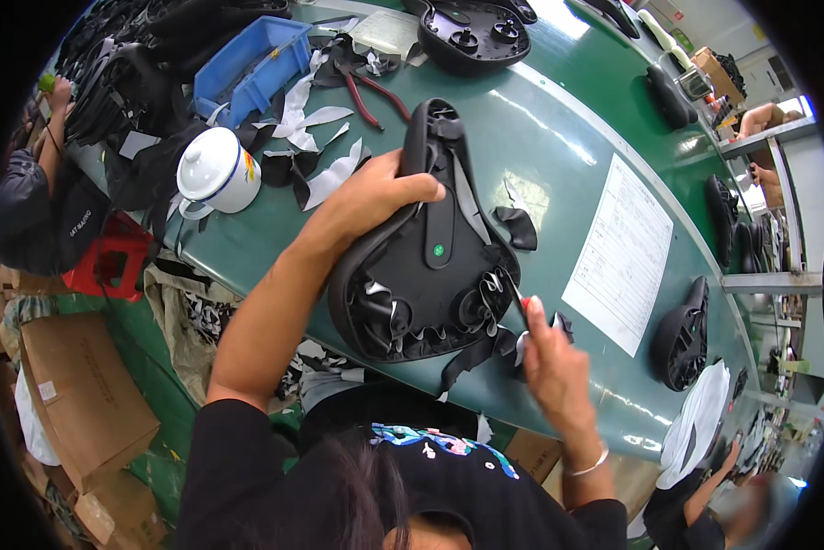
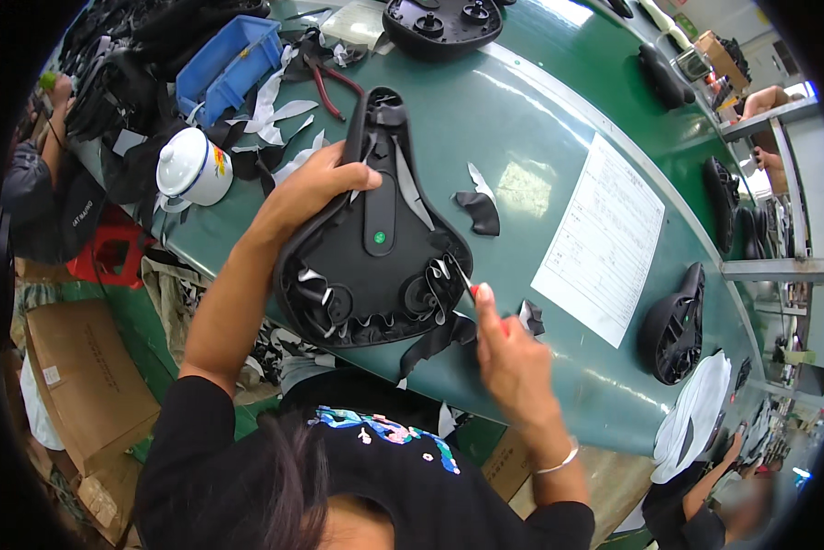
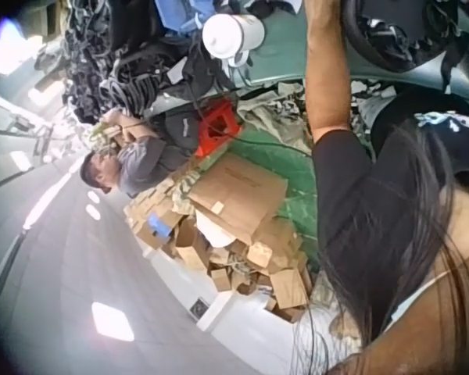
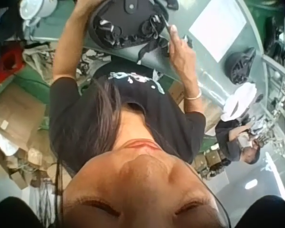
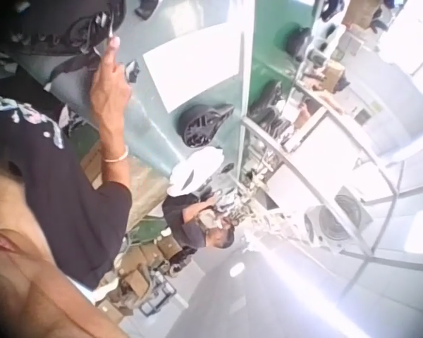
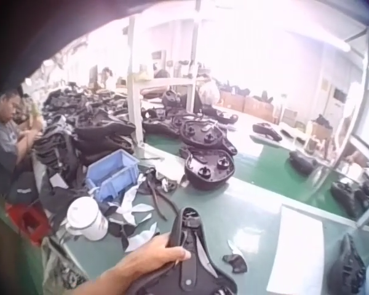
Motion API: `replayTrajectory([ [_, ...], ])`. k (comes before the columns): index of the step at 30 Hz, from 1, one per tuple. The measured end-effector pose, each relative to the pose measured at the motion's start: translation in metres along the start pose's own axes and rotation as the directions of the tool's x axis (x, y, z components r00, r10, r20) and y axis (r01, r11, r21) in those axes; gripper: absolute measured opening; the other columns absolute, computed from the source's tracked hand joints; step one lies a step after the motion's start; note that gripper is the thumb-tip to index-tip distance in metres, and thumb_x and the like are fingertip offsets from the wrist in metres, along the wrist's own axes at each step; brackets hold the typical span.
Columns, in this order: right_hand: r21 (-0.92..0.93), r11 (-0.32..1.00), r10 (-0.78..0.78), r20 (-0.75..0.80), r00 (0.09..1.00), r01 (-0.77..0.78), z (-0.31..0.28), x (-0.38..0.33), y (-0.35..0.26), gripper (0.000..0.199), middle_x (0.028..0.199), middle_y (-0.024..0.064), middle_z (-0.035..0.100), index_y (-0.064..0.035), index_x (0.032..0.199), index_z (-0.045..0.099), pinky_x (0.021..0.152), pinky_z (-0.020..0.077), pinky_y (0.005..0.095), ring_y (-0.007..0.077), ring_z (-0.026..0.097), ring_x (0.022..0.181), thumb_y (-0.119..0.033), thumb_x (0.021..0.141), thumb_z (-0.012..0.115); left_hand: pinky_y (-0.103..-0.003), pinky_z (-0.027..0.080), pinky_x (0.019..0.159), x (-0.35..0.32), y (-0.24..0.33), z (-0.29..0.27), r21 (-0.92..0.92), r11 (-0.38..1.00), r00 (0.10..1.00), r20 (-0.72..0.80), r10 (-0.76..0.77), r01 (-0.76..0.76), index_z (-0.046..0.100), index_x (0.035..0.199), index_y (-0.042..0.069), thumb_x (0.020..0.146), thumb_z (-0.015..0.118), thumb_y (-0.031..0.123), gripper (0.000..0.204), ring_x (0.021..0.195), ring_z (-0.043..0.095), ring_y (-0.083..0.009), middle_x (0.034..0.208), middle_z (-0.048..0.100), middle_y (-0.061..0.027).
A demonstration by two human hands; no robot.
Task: The recorder is assembling and trimming bicycle seats on a production line, using a utility knife to cut away excess covering material and ensuring the padding is secured.
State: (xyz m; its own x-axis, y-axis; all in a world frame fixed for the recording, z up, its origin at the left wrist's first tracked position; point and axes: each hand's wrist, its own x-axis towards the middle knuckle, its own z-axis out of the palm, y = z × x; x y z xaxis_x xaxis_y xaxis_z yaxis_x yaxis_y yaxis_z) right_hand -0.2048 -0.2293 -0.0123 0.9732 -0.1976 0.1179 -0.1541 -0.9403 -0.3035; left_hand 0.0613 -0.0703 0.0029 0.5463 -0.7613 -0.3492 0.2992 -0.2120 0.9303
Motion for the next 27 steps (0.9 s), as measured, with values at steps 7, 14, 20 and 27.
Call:
replayTrajectory([
  [7, 0.45, 0.813, 0.351, 0.127, 0.928, -0.369, 0.012, -0.054, -0.059, 0.054, 0.098, 0.021, 0.064, -0.0088, 0.141, 0.035, 0.077, 0.0501, 0.0347, 0.0306, 0.063, 0.079, -0.003, 0.09, 0.053, -0.025, 0.044, 0.065, -0.049, -0.024, 0.006, -0.123, 0.983, 0.929, -0.361, 0.083, -0.136, 0.054, 0.102, 0.0, 0.073, 0.064, 0.025, 0.04, 0.071, 0.05, -0.0114, 0.082, 0.052, -0.0033],
  [14, 0.454, 0.891, 0.127, -0.217, 0.968, -0.015, 0.002, 0.041, -0.041, 0.059, 0.122, 0.0196, 0.059, -0.0051, 0.132, 0.045, 0.074, 0.0515, 0.0341, 0.0193, 0.065, 0.085, -0.005, 0.078, 0.071, -0.025, 0.045, 0.067, -0.072, -0.03, 0.018, -0.166, 0.963, 0.907, -0.4, 0.131, -0.213, 0.05, 0.109, -0.003, 0.075, 0.064, 0.024, 0.046, 0.073, 0.05, -0.0111, 0.085, 0.052, -0.0035],
  [20, 0.855, 0.494, 0.564, -0.179, 0.806, -0.156, -0.011, 0.065, -0.001, 0.049, 0.084, 0.0024, 0.056, -0.0046, 0.125, 0.049, 0.043, 0.0405, 0.0186, 0.0053, 0.05, 0.056, -0.004, 0.078, 0.063, -0.035, 0.042, 0.085, -0.082, -0.074, 0.003, 0.654, 0.752, 0.474, -0.64, 0.605, -0.076, 0.051, 0.111, 0.001, 0.072, 0.073, 0.023, 0.05, 0.101, 0.049, -0.0246, 0.107, 0.051, -0.0156],
  [27, 0.72, 0.683, 0.276, -0.102, 0.956, -0.12, -0.012, 0.056, -0.041, 0.056, 0.095, 0.0102, 0.064, -0.0036, 0.129, 0.045, 0.069, 0.0501, 0.0284, 0.0152, 0.062, 0.077, -0.008, 0.079, 0.069, -0.038, 0.036, 0.075, -0.019, -0.023, 0.061, 0.834, 0.175, 0.693, 0.297, 0.657, -0.523, 0.06, 0.09, 0.008, 0.074, 0.066, 0.028, 0.026, 0.084, 0.055, -0.0238, 0.08, 0.059, -0.0075],
])
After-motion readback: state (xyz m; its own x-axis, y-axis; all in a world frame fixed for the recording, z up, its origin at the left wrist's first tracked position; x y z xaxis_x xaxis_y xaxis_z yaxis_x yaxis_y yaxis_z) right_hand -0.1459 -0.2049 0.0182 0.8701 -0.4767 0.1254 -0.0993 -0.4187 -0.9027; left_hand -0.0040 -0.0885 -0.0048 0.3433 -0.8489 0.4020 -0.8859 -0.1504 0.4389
